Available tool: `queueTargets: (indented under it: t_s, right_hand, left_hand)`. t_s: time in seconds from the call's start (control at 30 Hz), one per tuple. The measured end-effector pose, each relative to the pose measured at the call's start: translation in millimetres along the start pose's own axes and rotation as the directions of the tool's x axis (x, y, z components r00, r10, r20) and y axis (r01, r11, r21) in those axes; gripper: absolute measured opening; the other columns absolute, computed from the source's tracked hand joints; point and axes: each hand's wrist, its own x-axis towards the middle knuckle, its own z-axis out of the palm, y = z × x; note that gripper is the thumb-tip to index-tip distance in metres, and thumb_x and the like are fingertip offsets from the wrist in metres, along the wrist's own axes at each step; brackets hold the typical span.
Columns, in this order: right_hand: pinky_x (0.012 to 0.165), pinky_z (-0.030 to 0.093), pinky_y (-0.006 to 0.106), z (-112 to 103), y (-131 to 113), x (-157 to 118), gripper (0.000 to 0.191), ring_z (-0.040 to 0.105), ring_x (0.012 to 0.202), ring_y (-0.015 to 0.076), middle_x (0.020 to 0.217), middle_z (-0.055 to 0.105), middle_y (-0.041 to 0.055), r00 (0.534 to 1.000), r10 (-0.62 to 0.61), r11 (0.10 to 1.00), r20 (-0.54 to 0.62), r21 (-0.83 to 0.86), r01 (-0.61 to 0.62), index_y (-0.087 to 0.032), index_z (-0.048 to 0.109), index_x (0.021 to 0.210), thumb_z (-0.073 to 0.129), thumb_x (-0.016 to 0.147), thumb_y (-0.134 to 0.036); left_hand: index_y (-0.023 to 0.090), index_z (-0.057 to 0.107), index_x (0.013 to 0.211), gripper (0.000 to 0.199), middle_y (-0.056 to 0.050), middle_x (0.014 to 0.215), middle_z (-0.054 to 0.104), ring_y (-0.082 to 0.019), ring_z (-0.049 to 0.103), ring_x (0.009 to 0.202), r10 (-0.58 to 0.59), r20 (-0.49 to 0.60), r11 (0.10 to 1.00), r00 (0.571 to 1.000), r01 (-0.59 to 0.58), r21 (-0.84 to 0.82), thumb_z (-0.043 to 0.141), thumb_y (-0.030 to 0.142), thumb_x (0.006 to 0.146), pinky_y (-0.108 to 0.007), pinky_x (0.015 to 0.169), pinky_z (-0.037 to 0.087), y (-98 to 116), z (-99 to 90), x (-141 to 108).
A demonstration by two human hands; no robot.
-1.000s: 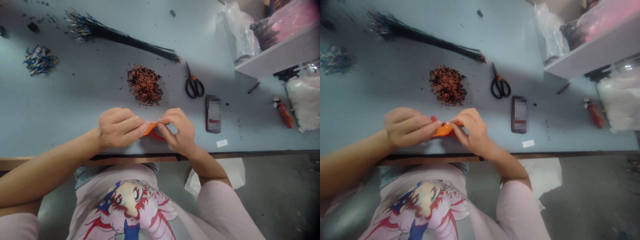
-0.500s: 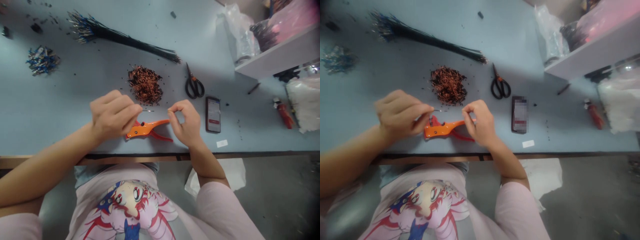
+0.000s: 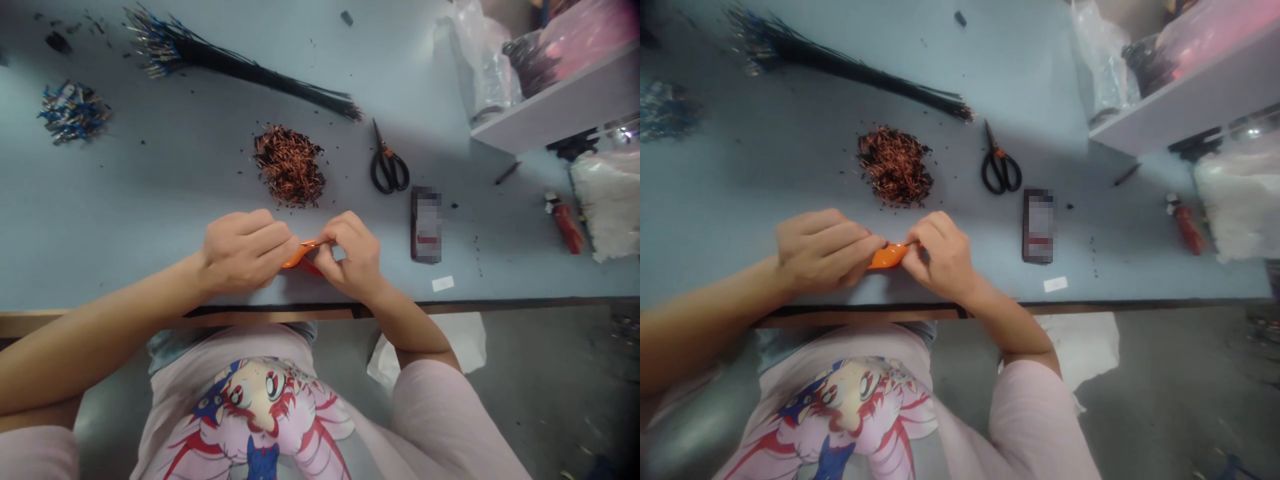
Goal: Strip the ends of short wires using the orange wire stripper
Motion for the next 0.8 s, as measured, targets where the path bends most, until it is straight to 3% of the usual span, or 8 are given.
queueTargets:
  t_s: [0.1, 0.33, 0.57, 0.73, 0.8]
  right_hand:
    - [0.06, 0.046, 0.033, -4, 1, 4, 0.017, 0.055, 0.069, 0.0179, 0.071, 0.056, 0.002, 0.999, -0.006, 1.0, -0.047, 0.021, 0.007, -0.022, 0.052, 0.076, 0.048, 0.075, -0.006]
    - [0.065, 0.05, 0.034, -1, 0, -2, 0.024, 0.059, 0.082, 0.02, 0.087, 0.061, 0.0059, 0.999, -0.041, 0.998, -0.005, 0.054, 0.041, -0.021, 0.056, 0.098, 0.057, 0.076, -0.012]
    - [0.062, 0.05, 0.031, 5, -2, -4, 0.015, 0.059, 0.075, 0.0172, 0.08, 0.061, 0.0031, 0.998, -0.056, 0.998, 0.022, -0.008, 0.056, -0.022, 0.055, 0.085, 0.055, 0.079, -0.008]
    - [0.058, 0.048, 0.03, 7, -6, -5, 0.014, 0.057, 0.068, 0.0167, 0.072, 0.059, 0.0013, 0.999, -0.028, 0.998, -0.015, -0.05, 0.027, -0.022, 0.052, 0.078, 0.055, 0.076, -0.009]
    - [0.057, 0.048, 0.03, 2, -3, -3, 0.014, 0.056, 0.066, 0.0166, 0.07, 0.058, 0.0007, 0.999, -0.012, 0.998, -0.038, -0.067, 0.009, -0.023, 0.052, 0.077, 0.054, 0.075, -0.009]
  left_hand:
    - [0.021, 0.059, 0.077, 0.006, 0.003, 0.06, 0.057, -0.011, 0.046, 0.053, 0.169, -0.069, 0.982, 0.983, -0.163, 0.094, 0.062, 0.016, 0.079, -0.027, 0.047, 0.034, -1, -7.4, 7]
    - [0.022, 0.056, 0.073, 0.013, 0.003, 0.058, 0.053, -0.01, 0.045, 0.053, 0.171, -0.054, 0.982, 0.984, -0.166, 0.092, 0.058, 0.021, 0.085, -0.027, 0.048, 0.03, -3, -3.4, 5]
    - [0.021, 0.058, 0.07, 0.023, 0.001, 0.055, 0.048, -0.011, 0.042, 0.053, 0.116, 0.099, 0.982, 0.988, -0.129, 0.14, 0.052, 0.031, 0.09, -0.027, 0.047, 0.03, -1, -0.2, 1]
    - [0.021, 0.056, 0.067, 0.017, 0.003, 0.055, 0.05, -0.01, 0.04, 0.052, 0.216, 0.019, 0.973, 0.976, -0.217, 0.076, 0.057, 0.018, 0.084, -0.027, 0.046, 0.027, 4, 0.5, 4]
    - [0.022, 0.057, 0.067, 0.014, 0.004, 0.058, 0.052, -0.01, 0.039, 0.053, 0.064, 0.031, 0.998, 0.998, -0.063, -0.028, 0.061, 0.018, 0.08, -0.027, 0.048, 0.028, 0, -4.2, 5]
